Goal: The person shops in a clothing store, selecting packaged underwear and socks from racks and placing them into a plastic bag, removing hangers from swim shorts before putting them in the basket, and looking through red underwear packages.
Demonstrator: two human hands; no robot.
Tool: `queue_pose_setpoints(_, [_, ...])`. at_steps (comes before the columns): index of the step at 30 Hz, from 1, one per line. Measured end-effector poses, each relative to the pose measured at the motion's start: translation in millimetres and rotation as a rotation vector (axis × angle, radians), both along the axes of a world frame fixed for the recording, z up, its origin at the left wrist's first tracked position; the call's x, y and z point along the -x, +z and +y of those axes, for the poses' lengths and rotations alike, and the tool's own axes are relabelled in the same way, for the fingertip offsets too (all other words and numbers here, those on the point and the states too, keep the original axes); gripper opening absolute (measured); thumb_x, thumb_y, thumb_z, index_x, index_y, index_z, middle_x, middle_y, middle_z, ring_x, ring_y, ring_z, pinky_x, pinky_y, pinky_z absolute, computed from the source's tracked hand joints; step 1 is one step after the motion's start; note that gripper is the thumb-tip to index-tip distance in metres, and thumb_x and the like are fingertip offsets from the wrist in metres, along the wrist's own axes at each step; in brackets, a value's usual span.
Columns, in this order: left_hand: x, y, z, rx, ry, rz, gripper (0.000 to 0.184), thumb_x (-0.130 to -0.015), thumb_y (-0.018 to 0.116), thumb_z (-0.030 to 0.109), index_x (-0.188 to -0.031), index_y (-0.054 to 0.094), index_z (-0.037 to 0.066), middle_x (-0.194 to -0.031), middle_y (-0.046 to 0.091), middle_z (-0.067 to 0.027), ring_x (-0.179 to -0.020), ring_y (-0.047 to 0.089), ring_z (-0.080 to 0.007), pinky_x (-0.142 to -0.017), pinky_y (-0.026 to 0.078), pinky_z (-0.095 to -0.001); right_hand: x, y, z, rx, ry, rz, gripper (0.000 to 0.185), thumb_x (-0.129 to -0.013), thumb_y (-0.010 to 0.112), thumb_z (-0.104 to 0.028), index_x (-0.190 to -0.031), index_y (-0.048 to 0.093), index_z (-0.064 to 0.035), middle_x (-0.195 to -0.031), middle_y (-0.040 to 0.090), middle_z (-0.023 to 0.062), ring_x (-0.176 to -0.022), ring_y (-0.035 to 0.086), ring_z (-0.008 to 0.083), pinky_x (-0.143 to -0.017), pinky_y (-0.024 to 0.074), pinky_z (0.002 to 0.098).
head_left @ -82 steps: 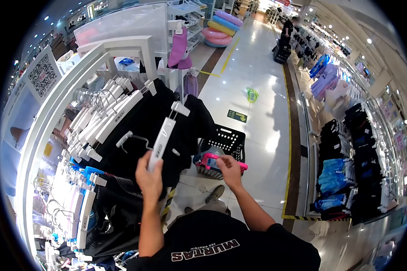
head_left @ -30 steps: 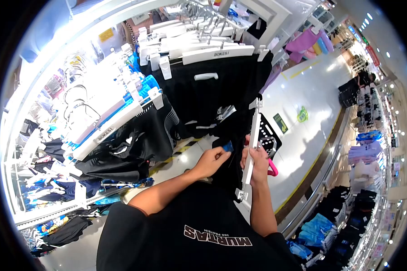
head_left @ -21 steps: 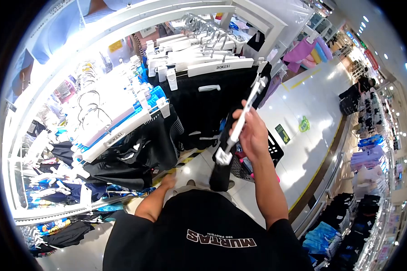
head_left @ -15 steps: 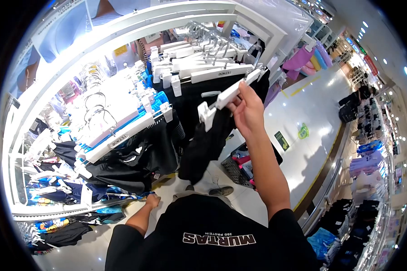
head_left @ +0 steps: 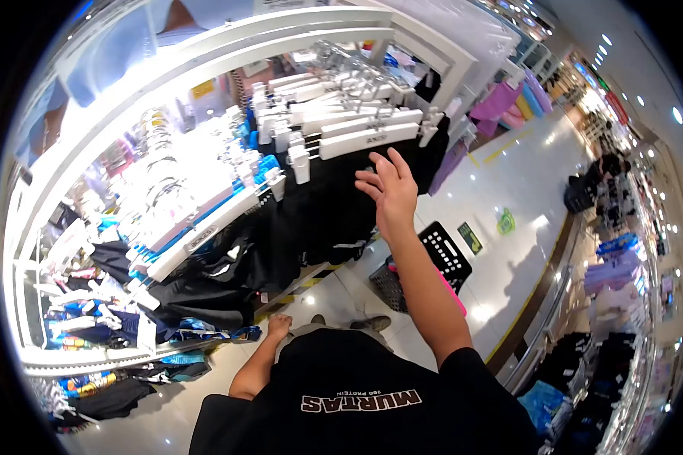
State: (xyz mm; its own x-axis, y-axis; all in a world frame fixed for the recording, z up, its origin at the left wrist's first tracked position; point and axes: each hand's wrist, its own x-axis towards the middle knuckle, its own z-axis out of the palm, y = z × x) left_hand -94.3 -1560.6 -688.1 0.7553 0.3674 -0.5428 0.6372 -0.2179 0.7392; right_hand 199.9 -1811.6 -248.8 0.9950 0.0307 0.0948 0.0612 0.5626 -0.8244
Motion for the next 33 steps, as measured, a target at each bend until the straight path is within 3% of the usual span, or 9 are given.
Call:
queue_pose_setpoints(2, [-15,20,-6,0.068,0.016,0.085,0.017,-0.085,0.067,0.017,-0.082,0.069,0.000,-0.071,0.067,-0.0090,-0.057,0.062,-0.0189,-0.057,0.049,-0.0341,25,-17,-21,0.091,-0.124,-0.121,0.052,-0.098,0.058,-0.012,-0.144,0.038,0.0016,-0.134,0.053,0.0212,-0.096,0.068,0.0249,-0.079,0.0588,0.0343])
queue_pose_setpoints(7, [-14,0,11,-0.081,-0.254,0.065,0.020,-0.086,0.069,0.020,-0.079,0.066,0.000,-0.069,0.064,-0.0064,-0.059,0.061,-0.0175,-0.057,0.050,-0.0333,77,-110,-110,0.833,-0.215,-0.078,0.038,-0.089,0.071,-0.015,-0.122,0.060,0.0006,-0.114,0.065,0.0153,-0.096,0.066,0.0234,-0.083,0.0541,0.0339])
queue_pose_setpoints(11, [-55,59,-21,-0.169,-0.472,0.010,0.019,-0.085,0.066,0.021,-0.086,0.068,0.002,-0.075,0.068,-0.0125,-0.072,0.066,-0.0230,-0.068,0.051,-0.0355,129,-164,-209,1.505,-0.535,-0.176,0.051,-0.077,0.079,-0.024,-0.120,0.061,-0.0023,-0.110,0.065,0.0178,-0.105,0.059,0.0369,-0.094,0.0464,0.0423])
queue_pose_setpoints(16, [-157,160,-154,-0.074,-0.824,-0.273,0.023,-0.087,0.064,0.021,-0.103,0.066,0.005,-0.093,0.066,-0.0147,-0.084,0.065,-0.0337,-0.077,0.051,-0.0404,167,-204,-263,1.533,-0.481,0.206,0.038,-0.076,0.079,-0.026,-0.106,0.064,-0.0076,-0.097,0.066,0.0148,-0.092,0.063,0.0364,-0.079,0.0502,0.0453])
queue_pose_setpoints(20, [-218,259,-284,-0.157,-1.032,-0.965,0.031,-0.083,0.067,0.017,-0.112,0.063,0.006,-0.116,0.061,-0.0115,-0.115,0.054,-0.0314,-0.093,0.043,-0.0413,149,-254,-285,1.789,-0.543,0.468,0.024,-0.073,0.077,-0.031,-0.082,0.065,-0.0124,-0.077,0.065,0.0118,-0.078,0.064,0.0371,-0.067,0.0501,0.0485])
queue_pose_setpoints(23, [-249,276,-355,-0.274,-1.264,-1.138,0.030,-0.083,0.066,0.017,-0.111,0.064,0.007,-0.120,0.060,-0.0110,-0.121,0.051,-0.0312,-0.097,0.041,-0.0409,139,-257,-284,1.797,-0.677,0.428,0.020,-0.070,0.076,-0.028,-0.074,0.063,-0.0131,-0.071,0.064,0.0087,-0.073,0.063,0.0342,-0.064,0.0489,0.0477])
queue_pose_setpoints(26, [-278,219,-403,-0.571,-1.689,-0.932,0.036,-0.079,0.071,0.024,-0.110,0.063,0.007,-0.118,0.061,-0.0123,-0.115,0.057,-0.0313,-0.099,0.042,-0.0451,135,-268,-299,1.831,-0.771,0.341,0.019,-0.068,0.076,-0.026,-0.070,0.061,-0.0130,-0.068,0.062,0.0084,-0.069,0.062,0.0323,-0.062,0.0479,0.0470])
queue_pose_setpoints(29, [-296,200,-440,-0.657,-1.773,-0.578,0.030,-0.080,0.071,0.029,-0.103,0.067,0.010,-0.105,0.068,-0.0141,-0.100,0.066,-0.0326,-0.087,0.051,-0.0459,122,-272,-315,1.817,-0.766,0.320,0.018,-0.069,0.074,-0.025,-0.068,0.061,-0.0130,-0.068,0.061,0.0076,-0.067,0.061,0.0312,-0.061,0.0473,0.0457])
queue_pose_setpoints(33, [-318,199,-473,-0.664,-1.796,-0.541,0.022,-0.082,0.065,0.026,-0.096,0.070,0.010,-0.087,0.072,-0.0165,-0.081,0.071,-0.0344,-0.071,0.056,-0.0468,103,-280,-344,1.797,-0.757,0.272,0.016,-0.070,0.072,-0.023,-0.068,0.060,-0.0124,-0.069,0.062,0.0065,-0.066,0.060,0.0298,-0.060,0.0462,0.0445])
